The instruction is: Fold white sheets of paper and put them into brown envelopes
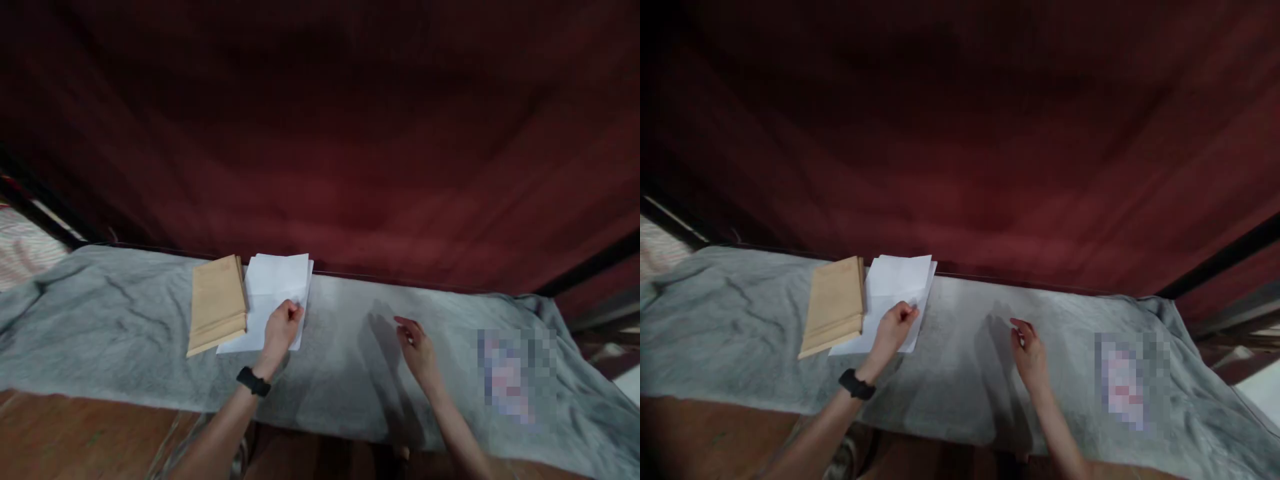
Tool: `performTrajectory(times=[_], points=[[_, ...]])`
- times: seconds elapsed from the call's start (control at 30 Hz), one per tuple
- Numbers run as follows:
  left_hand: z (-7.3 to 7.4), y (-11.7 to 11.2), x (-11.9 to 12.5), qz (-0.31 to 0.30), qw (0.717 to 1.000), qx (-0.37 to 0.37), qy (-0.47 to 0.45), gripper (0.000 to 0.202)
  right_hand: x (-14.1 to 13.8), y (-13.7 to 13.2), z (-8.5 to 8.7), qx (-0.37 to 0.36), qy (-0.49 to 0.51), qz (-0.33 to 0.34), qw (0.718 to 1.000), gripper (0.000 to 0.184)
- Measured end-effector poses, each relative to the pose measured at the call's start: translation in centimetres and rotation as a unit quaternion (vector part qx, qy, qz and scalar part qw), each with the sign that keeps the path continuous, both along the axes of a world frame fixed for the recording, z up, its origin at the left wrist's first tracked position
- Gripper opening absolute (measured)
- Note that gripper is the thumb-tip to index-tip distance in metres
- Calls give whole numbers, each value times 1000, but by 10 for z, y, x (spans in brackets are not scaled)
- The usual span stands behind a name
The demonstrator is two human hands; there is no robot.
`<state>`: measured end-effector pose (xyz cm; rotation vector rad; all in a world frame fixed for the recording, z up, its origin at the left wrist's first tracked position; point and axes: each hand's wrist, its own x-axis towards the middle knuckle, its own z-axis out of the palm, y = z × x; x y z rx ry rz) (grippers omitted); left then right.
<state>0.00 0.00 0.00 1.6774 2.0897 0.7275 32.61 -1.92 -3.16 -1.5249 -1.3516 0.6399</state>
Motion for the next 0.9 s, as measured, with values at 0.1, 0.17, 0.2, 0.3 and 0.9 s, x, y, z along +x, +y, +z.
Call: performTrajectory(times=[0.1, 0.17, 0.2, 0.3, 0.9], points=[[0, -19, 35, -54, 995, 59, -52, 19, -44, -5, 7, -45, 156, 45, 986, 26], [-3, -37, 68, -105, 991, 62, -61, 18, -64, -8, 9, -115, 249, 73, 959, 31], [-5, -46, 85, -127, 988, 62, -57, 18, -71, -9, 9, -146, 281, 77, 945, 33], [-9, -70, 124, -194, 978, 51, -60, 17, -76, -9, 5, -155, 282, 80, 943, 28], [-68, -86, 127, -205, 942, 153, 219, 73, -4, 6, -26, -75, -83, -11, 994, 30]])
